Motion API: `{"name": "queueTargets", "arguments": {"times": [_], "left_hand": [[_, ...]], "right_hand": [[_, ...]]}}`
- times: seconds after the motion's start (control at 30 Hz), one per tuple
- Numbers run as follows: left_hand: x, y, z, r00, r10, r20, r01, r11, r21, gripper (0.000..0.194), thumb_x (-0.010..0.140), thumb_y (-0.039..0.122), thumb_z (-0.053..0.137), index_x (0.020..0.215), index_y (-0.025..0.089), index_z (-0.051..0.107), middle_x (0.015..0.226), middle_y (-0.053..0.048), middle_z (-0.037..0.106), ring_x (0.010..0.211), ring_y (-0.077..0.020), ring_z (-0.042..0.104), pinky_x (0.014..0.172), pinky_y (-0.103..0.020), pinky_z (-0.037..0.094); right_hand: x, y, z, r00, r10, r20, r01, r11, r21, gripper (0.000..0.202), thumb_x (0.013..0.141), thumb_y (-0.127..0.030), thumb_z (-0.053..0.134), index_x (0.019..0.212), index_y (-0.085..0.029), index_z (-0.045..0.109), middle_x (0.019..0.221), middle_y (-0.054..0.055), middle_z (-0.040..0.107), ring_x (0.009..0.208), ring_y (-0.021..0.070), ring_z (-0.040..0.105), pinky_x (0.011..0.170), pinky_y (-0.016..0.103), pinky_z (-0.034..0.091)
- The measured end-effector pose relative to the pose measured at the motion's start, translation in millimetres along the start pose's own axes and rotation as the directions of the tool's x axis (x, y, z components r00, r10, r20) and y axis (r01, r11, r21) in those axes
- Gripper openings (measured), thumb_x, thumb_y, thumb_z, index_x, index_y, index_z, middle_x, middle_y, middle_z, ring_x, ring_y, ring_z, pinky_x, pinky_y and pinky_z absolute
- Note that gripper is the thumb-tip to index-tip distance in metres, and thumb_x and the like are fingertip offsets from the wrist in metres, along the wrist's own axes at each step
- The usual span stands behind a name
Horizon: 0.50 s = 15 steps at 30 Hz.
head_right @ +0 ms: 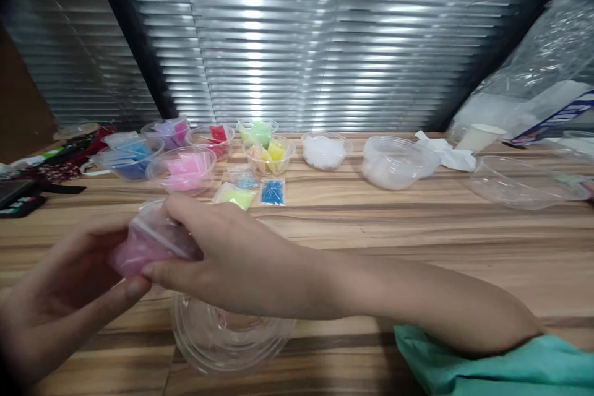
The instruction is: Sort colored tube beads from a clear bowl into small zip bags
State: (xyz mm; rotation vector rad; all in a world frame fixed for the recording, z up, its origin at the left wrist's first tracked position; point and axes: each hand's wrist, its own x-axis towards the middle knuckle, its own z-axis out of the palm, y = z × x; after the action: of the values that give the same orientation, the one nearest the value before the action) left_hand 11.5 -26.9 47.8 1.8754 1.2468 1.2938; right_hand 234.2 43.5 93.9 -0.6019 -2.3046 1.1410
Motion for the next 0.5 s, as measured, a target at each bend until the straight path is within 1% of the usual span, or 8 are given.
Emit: {"name": "queueTargets", "arguments": {"times": [0.03,0.1,0.17,0.23,0.3,0.37,0.43,0.5], "left_hand": [[3,-2,1.6,1.0,0.002,0.005,-0.002,1.0,-0.012,0.036,0.089,0.034,0.077,0.123,0.043,0.066,0.099,0.003,0.073,0.081,-0.0158,0.073,0.067,-0.019,0.066],[7,-8,2.2,0.999,0.014,-0.033,-0.015,1.0,-0.025,0.034,0.089,0.035,0.078,0.12,0.042,0.066,0.093,0.004,0.073,0.072,-0.0136,0.071,0.058,-0.016,0.063],[9,-16,-0.1,0.999,0.027,-0.035,-0.027,1.0,-0.014,0.036,0.089,0.034,0.079,0.121,0.041,0.066,0.088,0.003,0.073,0.067,-0.0138,0.071,0.052,-0.016,0.061],[9,-24,-3.5,0.999,0.045,0.012,-0.045,0.999,0.014,0.041,0.09,0.032,0.077,0.128,0.04,0.064,0.093,0.0,0.074,0.068,-0.0159,0.072,0.052,-0.02,0.063],[9,-31,-6.9,0.995,0.086,0.046,-0.088,0.995,0.051,0.049,0.094,0.027,0.073,0.139,0.04,0.058,0.112,-0.003,0.074,0.085,-0.0195,0.075,0.063,-0.025,0.068],[11,-36,-10.2,0.982,0.171,0.086,-0.179,0.979,0.099,0.057,0.096,0.022,0.069,0.147,0.04,0.052,0.134,-0.006,0.066,0.115,-0.024,0.07,0.088,-0.033,0.068],[16,-38,-13.7,0.946,0.307,0.106,-0.32,0.937,0.141,0.062,0.096,0.015,0.066,0.15,0.039,0.05,0.148,-0.006,0.055,0.138,-0.0257,0.055,0.112,-0.04,0.056],[20,-37,-17.4,0.89,0.446,0.09,-0.455,0.874,0.171,0.065,0.094,0.007,0.066,0.149,0.04,0.054,0.152,-0.004,0.048,0.14,-0.0238,0.051,0.119,-0.041,0.049]], "right_hand": [[5,1,0,0.999,0.025,0.026,-0.026,0.998,0.059,0.021,0.094,-0.034,0.07,0.093,-0.02,0.055,0.087,-0.004,0.06,0.074,0.0093,0.055,0.06,0.023,0.04],[14,5,-3,0.996,0.047,0.069,-0.057,0.987,0.151,0.018,0.095,-0.035,0.067,0.096,-0.019,0.059,0.091,-0.002,0.061,0.08,0.0112,0.056,0.067,0.025,0.042],[19,9,-8,0.992,0.043,0.121,-0.067,0.978,0.198,0.02,0.097,-0.035,0.065,0.09,-0.017,0.061,0.084,-0.002,0.059,0.077,0.011,0.053,0.067,0.025,0.041],[21,13,-13,0.986,0.05,0.161,-0.085,0.972,0.22,0.025,0.097,-0.033,0.065,0.081,-0.016,0.059,0.074,-0.004,0.053,0.068,0.0096,0.047,0.062,0.025,0.038],[22,17,-15,0.982,0.081,0.171,-0.121,0.963,0.239,0.028,0.094,-0.033,0.071,0.075,-0.016,0.057,0.068,-0.005,0.05,0.063,0.0084,0.044,0.057,0.024,0.035],[23,18,-15,0.977,0.12,0.175,-0.168,0.942,0.292,0.033,0.089,-0.035,0.076,0.071,-0.017,0.056,0.064,-0.006,0.049,0.059,0.0075,0.043,0.053,0.023,0.033],[26,17,-12,0.971,0.153,0.185,-0.208,0.92,0.331,0.038,0.085,-0.038,0.081,0.068,-0.017,0.054,0.06,-0.008,0.047,0.057,0.0069,0.04,0.051,0.023,0.03],[29,16,-7,0.963,0.158,0.218,-0.228,0.909,0.348,0.041,0.083,-0.041,0.083,0.068,-0.017,0.053,0.061,-0.008,0.046,0.057,0.0067,0.039,0.05,0.023,0.029]]}}
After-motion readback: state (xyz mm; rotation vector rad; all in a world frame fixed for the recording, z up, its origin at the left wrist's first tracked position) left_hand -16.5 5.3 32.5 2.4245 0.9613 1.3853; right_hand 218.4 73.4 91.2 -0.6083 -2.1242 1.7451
